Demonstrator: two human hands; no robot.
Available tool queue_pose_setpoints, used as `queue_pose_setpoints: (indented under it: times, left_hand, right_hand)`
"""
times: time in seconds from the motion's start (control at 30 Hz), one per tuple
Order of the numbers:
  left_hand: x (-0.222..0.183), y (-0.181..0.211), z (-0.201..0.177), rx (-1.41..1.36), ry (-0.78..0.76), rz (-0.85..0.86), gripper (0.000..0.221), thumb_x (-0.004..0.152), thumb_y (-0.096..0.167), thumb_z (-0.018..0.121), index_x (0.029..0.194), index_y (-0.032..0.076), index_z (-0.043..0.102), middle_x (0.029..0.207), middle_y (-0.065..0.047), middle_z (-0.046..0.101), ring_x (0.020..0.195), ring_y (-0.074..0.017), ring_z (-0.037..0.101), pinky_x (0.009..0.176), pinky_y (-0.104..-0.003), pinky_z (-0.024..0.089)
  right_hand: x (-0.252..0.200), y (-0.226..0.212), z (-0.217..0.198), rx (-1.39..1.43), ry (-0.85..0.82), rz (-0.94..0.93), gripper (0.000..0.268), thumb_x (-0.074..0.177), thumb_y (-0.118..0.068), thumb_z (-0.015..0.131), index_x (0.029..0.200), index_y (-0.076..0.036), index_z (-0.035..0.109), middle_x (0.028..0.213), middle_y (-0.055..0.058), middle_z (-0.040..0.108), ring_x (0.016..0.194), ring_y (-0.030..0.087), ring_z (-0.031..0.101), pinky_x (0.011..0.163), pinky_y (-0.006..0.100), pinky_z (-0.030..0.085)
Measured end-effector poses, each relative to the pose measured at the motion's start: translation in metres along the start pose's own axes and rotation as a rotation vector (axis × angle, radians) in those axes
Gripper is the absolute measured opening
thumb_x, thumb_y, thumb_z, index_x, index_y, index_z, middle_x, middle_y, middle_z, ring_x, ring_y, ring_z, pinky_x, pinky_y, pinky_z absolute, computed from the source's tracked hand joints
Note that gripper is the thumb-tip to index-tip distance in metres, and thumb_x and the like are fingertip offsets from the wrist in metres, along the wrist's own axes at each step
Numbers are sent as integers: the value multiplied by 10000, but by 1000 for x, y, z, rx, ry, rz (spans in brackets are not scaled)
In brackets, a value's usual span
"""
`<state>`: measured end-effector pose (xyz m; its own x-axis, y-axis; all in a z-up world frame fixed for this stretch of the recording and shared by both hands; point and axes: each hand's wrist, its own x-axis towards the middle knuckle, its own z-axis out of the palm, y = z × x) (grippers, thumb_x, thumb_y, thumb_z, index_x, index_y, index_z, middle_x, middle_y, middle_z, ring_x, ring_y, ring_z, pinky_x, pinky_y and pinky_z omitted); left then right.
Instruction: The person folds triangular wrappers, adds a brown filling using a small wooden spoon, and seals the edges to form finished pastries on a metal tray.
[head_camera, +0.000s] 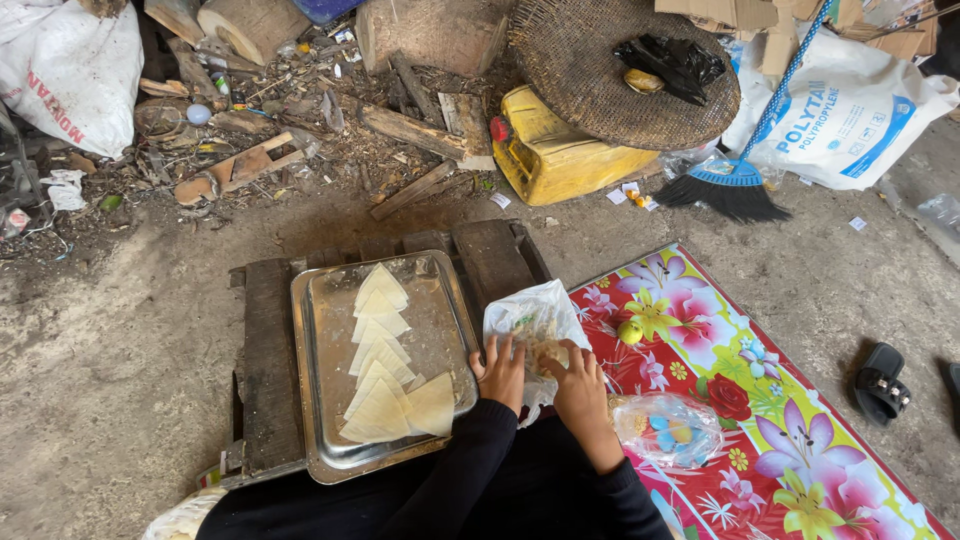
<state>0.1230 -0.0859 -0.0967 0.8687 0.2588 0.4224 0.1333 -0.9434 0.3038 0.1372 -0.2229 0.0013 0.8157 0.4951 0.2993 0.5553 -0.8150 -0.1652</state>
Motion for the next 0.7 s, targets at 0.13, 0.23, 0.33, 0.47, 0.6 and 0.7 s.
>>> queue_pose_setpoints:
  times: [0.13, 0.23, 0.33, 0.47, 0.6, 0.7]
  left_hand:
    - [1, 0, -1, -18, -22, -5, 317, 903, 119, 606, 1212, 142, 674, 1441, -43, 551, 1421, -289, 367, 1053, -580, 182]
    - [0, 0, -2, -28, -33, -9, 346, 903, 110, 598, 1239, 150, 670, 1438, -41, 551, 1419, -294, 366, 1050, -578, 183]
    - [0, 1, -2, 4, -35, -7, 370, 887, 105, 604, 1252, 148, 651, 1436, -45, 553, 1404, -288, 380, 1045, -567, 188]
    - [-1, 1, -3, 21, -2, -6, 337, 951, 102, 603, 1287, 130, 603, 1334, -22, 585, 1403, -263, 421, 1065, -544, 206]
    - [-1, 3, -14, -14, 37, 11, 368, 910, 87, 625, 1274, 109, 574, 1328, -51, 584, 1332, -253, 463, 1041, -505, 234]
    - [0, 3, -26, -149, 23, 9, 429, 855, 77, 660, 1274, 115, 575, 1330, -91, 572, 1294, -258, 475, 1028, -506, 259]
  right_hand:
    - [-2, 9, 2, 111, 41, -55, 529, 685, 98, 577, 1046, -238, 768, 1372, 84, 536, 1210, 377, 516, 1000, 459, 469]
    - [1, 22, 10, 244, 50, -110, 531, 647, 159, 558, 976, -200, 768, 1371, 102, 539, 1212, 365, 527, 1013, 462, 456]
    - [6, 40, 20, 342, 22, -160, 475, 600, 183, 569, 906, -137, 742, 1360, 103, 553, 1193, 308, 568, 1023, 476, 422]
    - [9, 56, 26, 706, -109, 5, 415, 651, 180, 547, 918, -90, 715, 1402, 75, 555, 1203, 244, 561, 940, 357, 490]
    - [7, 57, 20, 917, -194, 188, 366, 745, 150, 503, 963, -70, 699, 1407, 44, 574, 1176, 200, 596, 847, 289, 488]
    - [7, 57, 16, 1027, -234, 277, 354, 721, 153, 516, 967, -42, 679, 1383, 54, 588, 1145, 205, 596, 841, 297, 466]
